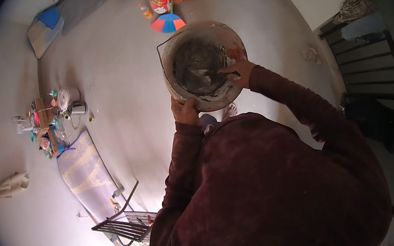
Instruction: The person mixes a grey compound in a bucket, carries it up a spiral staircase, and applies it to a wall using a trowel and a blue float. The person smooths the compound onto the wall surface.
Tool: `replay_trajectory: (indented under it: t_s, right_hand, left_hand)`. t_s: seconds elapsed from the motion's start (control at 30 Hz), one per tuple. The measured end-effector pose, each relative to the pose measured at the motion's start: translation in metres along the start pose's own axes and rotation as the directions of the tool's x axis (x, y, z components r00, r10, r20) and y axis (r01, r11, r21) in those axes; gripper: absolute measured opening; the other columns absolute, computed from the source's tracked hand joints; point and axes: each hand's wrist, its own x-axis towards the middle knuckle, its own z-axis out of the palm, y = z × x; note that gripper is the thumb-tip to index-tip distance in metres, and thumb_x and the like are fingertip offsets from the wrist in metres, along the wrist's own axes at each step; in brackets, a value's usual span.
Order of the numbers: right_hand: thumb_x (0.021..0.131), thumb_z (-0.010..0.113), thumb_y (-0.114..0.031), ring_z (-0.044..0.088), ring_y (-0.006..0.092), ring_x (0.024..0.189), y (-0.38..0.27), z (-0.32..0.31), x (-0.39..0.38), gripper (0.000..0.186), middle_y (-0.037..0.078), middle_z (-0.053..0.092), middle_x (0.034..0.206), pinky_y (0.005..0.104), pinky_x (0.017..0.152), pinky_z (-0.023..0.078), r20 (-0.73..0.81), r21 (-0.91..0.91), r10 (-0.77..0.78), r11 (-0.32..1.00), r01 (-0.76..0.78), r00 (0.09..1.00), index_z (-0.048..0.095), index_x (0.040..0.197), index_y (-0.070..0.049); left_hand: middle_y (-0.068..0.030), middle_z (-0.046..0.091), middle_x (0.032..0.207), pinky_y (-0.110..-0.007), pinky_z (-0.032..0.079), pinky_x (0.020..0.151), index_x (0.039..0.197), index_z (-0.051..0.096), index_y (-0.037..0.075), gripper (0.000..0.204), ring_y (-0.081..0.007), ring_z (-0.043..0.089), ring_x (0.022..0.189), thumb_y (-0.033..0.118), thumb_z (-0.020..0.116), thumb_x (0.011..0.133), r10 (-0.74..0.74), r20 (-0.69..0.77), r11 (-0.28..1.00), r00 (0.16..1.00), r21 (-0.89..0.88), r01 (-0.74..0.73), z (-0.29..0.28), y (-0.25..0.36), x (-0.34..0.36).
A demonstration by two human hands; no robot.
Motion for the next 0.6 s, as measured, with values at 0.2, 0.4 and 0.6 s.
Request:
replay_trajectory:
  t_s: [0.2, 0.4, 0.6]
  right_hand:
    - [0.077, 0.056, -0.016, 0.06, 0.0333, 0.085, -0.008, -0.067, 0.006, 0.048, 0.016, 0.053, 0.108, 0.0416, 0.071, 0.051, -0.092, -0.411, 0.067, 0.906, -0.099, 0.994, 0.045, 0.124, -0.015]
    - [0.072, 0.059, -0.017, 0.059, 0.0339, 0.088, 0.044, -0.069, 0.035, 0.059, 0.02, 0.054, 0.107, 0.0427, 0.079, 0.047, -0.169, -0.496, 0.127, 0.846, -0.196, 0.977, 0.041, 0.128, -0.015]
    - [0.08, 0.053, -0.017, 0.057, 0.0321, 0.099, 0.074, -0.084, 0.078, 0.04, 0.022, 0.059, 0.106, 0.0346, 0.092, 0.04, -0.202, 0.163, 0.188, 0.974, -0.157, 0.961, 0.053, 0.118, -0.005]
  left_hand:
    - [-0.0095, 0.057, 0.092, -0.027, 0.049, 0.065, 0.107, 0.048, -0.003, 0.044, -0.0184, 0.057, 0.078, -0.005, 0.049, 0.063, -0.018, 0.098, 0.988, 0.995, 0.158, 0.003, 0.033, 0.0, 0.051]
    - [-0.0086, 0.057, 0.094, -0.026, 0.047, 0.069, 0.111, 0.046, -0.004, 0.048, -0.0166, 0.057, 0.081, -0.005, 0.048, 0.064, -0.047, 0.177, 0.97, 0.983, 0.242, 0.003, 0.07, -0.019, 0.109]
    - [-0.0095, 0.058, 0.096, -0.026, 0.047, 0.071, 0.113, 0.045, -0.004, 0.048, -0.0169, 0.057, 0.083, -0.006, 0.048, 0.065, -0.072, 0.219, 0.98, 0.973, 0.197, 0.028, 0.11, -0.03, 0.172]
